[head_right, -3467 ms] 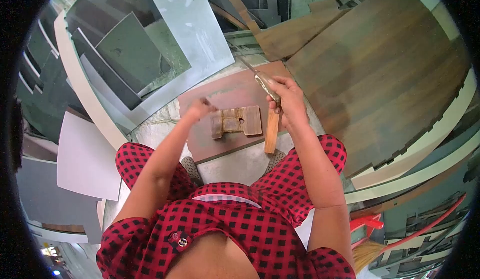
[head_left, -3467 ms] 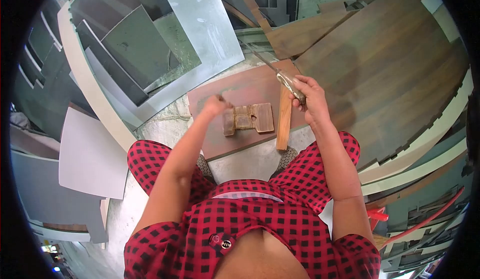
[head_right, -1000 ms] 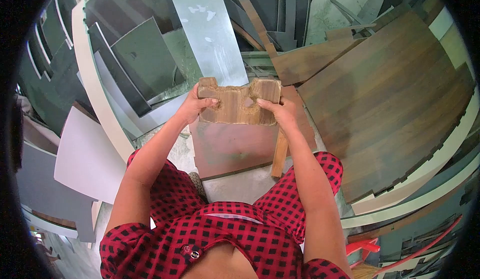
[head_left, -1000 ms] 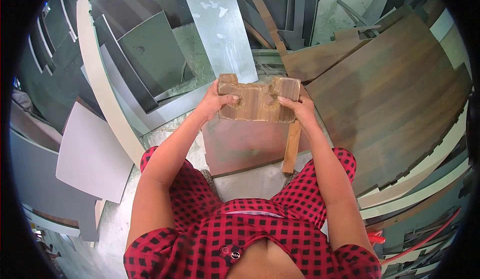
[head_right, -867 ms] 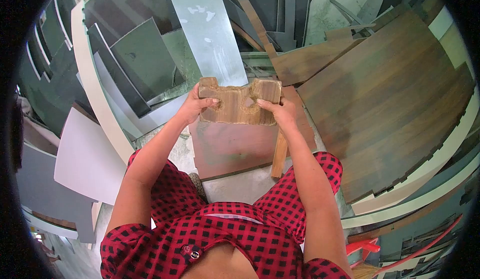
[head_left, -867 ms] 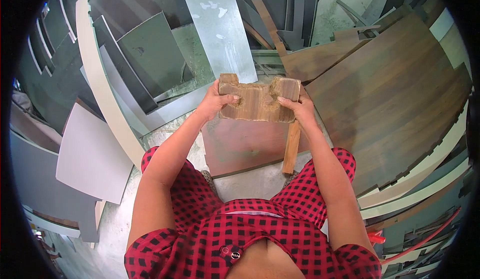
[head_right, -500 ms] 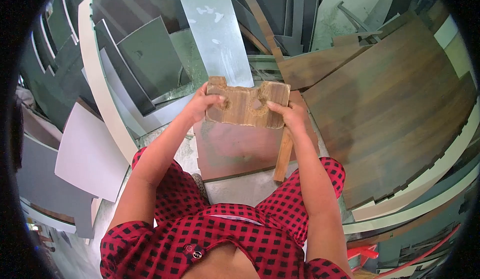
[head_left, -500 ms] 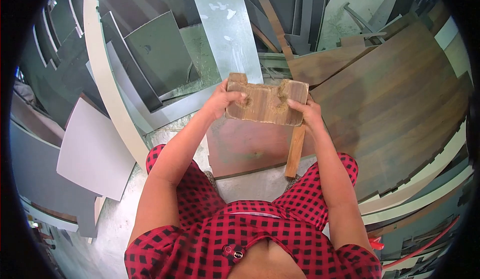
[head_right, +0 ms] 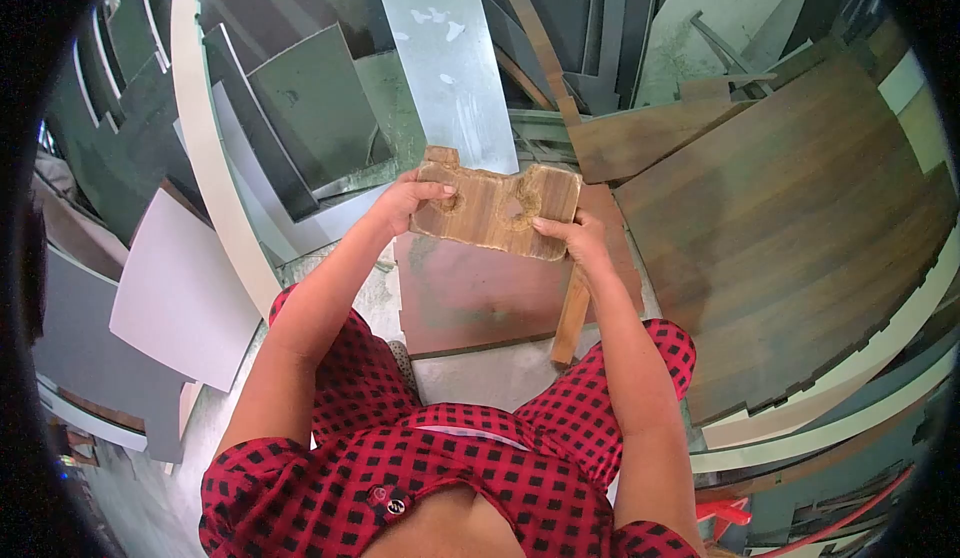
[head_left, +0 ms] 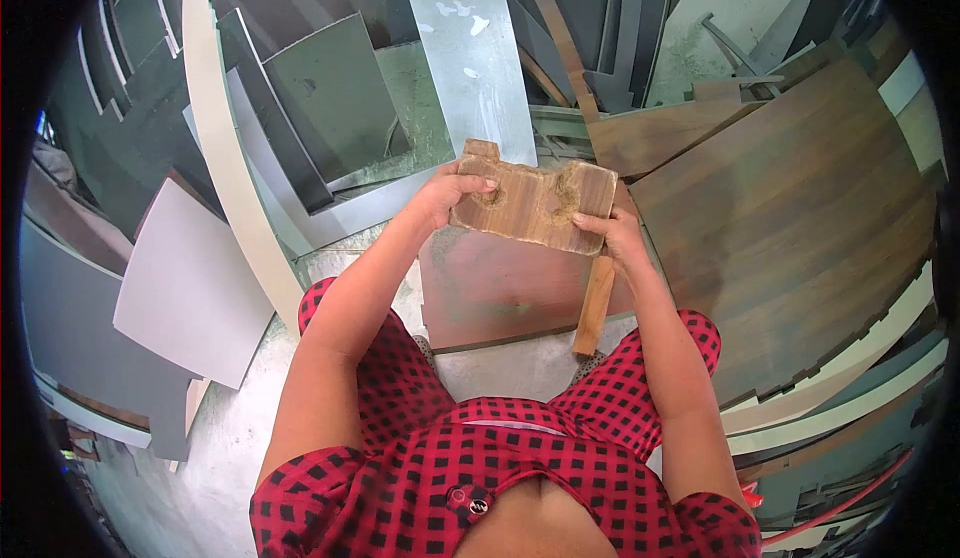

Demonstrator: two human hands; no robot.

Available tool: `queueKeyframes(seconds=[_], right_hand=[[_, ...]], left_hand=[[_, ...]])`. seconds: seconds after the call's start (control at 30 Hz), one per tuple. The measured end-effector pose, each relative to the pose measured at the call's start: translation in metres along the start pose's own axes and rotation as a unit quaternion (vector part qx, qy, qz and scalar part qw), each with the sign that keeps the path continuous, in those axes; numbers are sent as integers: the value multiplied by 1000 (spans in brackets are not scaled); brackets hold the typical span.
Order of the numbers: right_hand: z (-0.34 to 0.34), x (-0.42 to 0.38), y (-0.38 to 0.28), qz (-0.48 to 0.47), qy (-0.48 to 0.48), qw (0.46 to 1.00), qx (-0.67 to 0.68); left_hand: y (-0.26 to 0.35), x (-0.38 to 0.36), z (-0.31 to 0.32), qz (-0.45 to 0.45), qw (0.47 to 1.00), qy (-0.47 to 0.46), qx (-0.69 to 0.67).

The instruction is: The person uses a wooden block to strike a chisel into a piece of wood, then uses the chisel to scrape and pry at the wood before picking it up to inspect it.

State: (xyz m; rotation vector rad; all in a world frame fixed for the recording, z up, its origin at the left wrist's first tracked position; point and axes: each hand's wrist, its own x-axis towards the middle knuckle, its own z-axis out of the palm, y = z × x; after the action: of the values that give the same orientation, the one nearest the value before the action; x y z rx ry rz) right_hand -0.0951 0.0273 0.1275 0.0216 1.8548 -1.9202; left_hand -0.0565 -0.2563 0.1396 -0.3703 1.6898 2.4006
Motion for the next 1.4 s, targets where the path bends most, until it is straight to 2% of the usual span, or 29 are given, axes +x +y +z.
queueKeyframes(seconds=[0.17,0.3,0.4,0.47,0.5,0.57,0.6,0.67,0.8,0.87,0.9,0.97,1.0,1.07,1.1,1.17,1.2,1.27,1.3,1.37,1.4], right_hand=[[2,1,4,-64,50,996,-36],[-2,5,4,-56,55,997,-19],[-3,0,-5,-44,53,997,24],[-5,-1,-15,-44,39,987,147],[-7,3,-13,-43,41,987,147],[-14,11,-6,-87,123,988,14],[-14,9,-8,-88,124,988,14],[-13,3,-15,-180,216,958,-58],[-22,-2,-24,-205,222,951,-61],[-22,-10,-31,-175,170,969,40],[-23,-12,-32,-174,172,969,41],[-27,-16,-37,-185,122,962,161],[-24,-21,-42,-185,122,962,161],[-15,-31,-51,-282,108,940,161],[-15,-30,-50,-282,108,939,162],[-16,-27,-44,-234,56,964,110],[-15,-24,-37,-235,57,964,110],[-9,-17,-19,-159,22,985,63],[-4,-18,-16,-159,23,985,62],[7,-21,-10,-137,33,984,-104],[11,-5,19,-238,66,952,-179]], left_hand=[[-4,2,2,19,1000,-6,12],[-17,8,3,46,999,4,20],[-13,8,4,39,999,3,-15],[5,-4,15,29,999,1,-41],[12,-7,18,22,998,0,-66],[18,-5,14,41,997,8,-57],[22,-4,10,62,997,18,-51],[23,3,-4,88,995,35,-35],[15,12,-23,133,985,106,11],[9,18,-31,134,986,104,2],[8,18,-30,136,985,102,-7],[6,19,-29,132,986,102,-19],[7,19,-28,129,986,104,-32],[7,18,-26,125,985,112,-40],[8,18,-25,122,984,120,-47],[8,16,-23,119,984,120,-54],[9,16,-22,116,984,122,-61],[5,21,-21,118,983,126,-61],[4,22,-20,121,982,132,-62],[1,25,-16,116,980,136,-92],[1,26,-15,113,976,141,-122]])
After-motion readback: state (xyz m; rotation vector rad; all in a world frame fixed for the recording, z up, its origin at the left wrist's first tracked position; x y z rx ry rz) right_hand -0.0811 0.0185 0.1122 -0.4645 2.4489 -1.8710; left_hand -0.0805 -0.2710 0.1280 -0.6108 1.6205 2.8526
